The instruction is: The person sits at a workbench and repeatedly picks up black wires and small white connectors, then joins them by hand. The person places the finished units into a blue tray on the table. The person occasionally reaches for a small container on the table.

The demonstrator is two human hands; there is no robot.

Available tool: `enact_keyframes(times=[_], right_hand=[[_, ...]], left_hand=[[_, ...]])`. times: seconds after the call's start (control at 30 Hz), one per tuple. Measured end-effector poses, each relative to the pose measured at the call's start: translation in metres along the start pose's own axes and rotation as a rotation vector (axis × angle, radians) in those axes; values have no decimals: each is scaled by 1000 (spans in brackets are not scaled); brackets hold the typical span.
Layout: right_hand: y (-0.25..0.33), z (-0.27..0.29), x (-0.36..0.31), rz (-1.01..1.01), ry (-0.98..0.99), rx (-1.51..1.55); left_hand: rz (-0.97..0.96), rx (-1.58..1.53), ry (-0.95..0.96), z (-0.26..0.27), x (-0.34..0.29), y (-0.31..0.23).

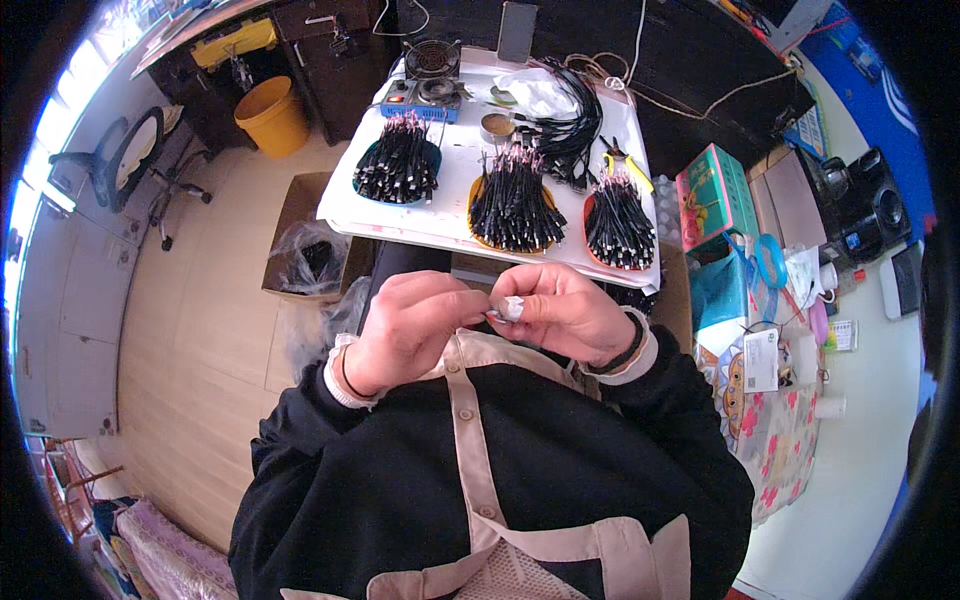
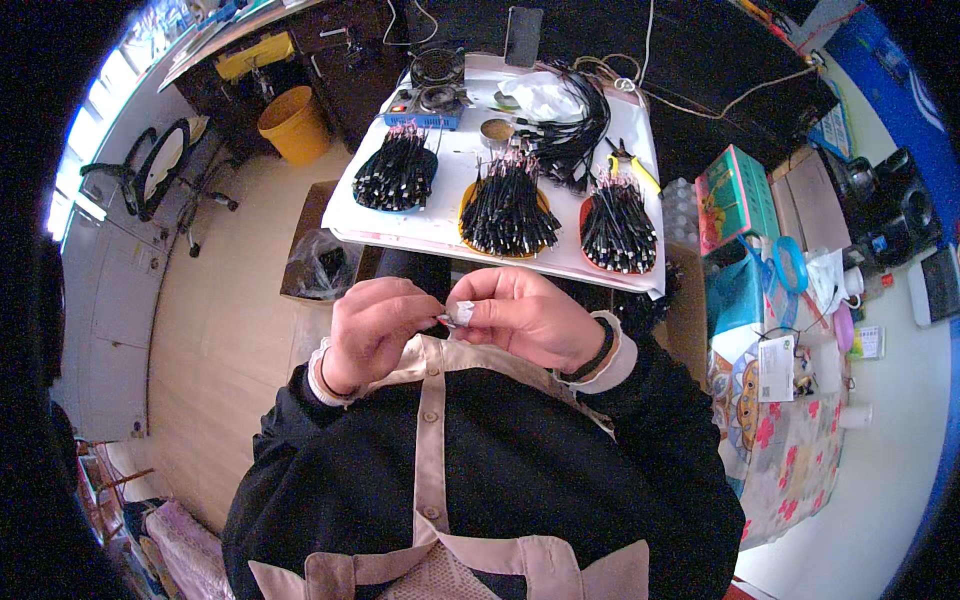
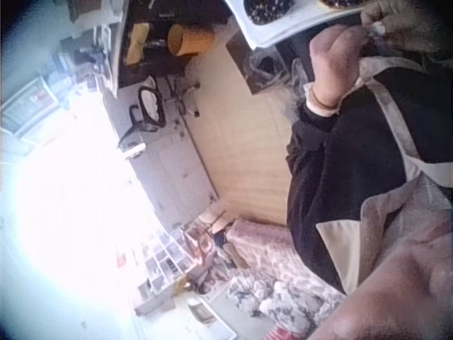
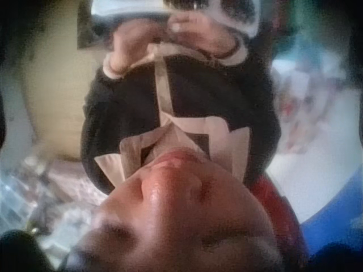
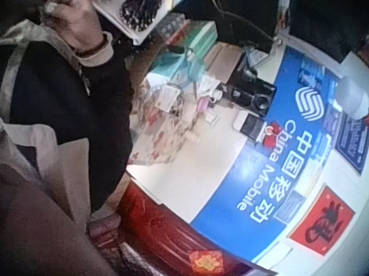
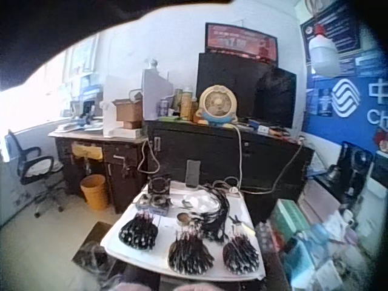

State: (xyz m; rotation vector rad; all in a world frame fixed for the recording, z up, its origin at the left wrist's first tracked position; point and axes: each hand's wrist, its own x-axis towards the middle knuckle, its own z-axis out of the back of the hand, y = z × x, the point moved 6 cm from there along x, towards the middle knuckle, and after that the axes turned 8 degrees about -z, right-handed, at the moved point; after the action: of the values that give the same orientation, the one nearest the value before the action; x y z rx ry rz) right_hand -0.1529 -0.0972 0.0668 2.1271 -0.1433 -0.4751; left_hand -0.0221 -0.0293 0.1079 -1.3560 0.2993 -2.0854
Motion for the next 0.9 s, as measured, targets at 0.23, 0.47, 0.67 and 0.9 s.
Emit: enact_keyframes(times=[0.23, 0.47, 0.67, 0.9], right_hand=[[49, -26, -39, 843, -459, -1252], [46, -31, -28, 818, -430, -1232], [32, -5, -9, 342, -262, -622], [53, -29, -27, 964, -213, -1189]], left_hand=[[341, -398, -83, -4, -9, 18], [261, -264, -57, -4, -1, 18], [337, -372, -75, -3, -9, 26], [607, -1163, -196, -24, -22, 35]])
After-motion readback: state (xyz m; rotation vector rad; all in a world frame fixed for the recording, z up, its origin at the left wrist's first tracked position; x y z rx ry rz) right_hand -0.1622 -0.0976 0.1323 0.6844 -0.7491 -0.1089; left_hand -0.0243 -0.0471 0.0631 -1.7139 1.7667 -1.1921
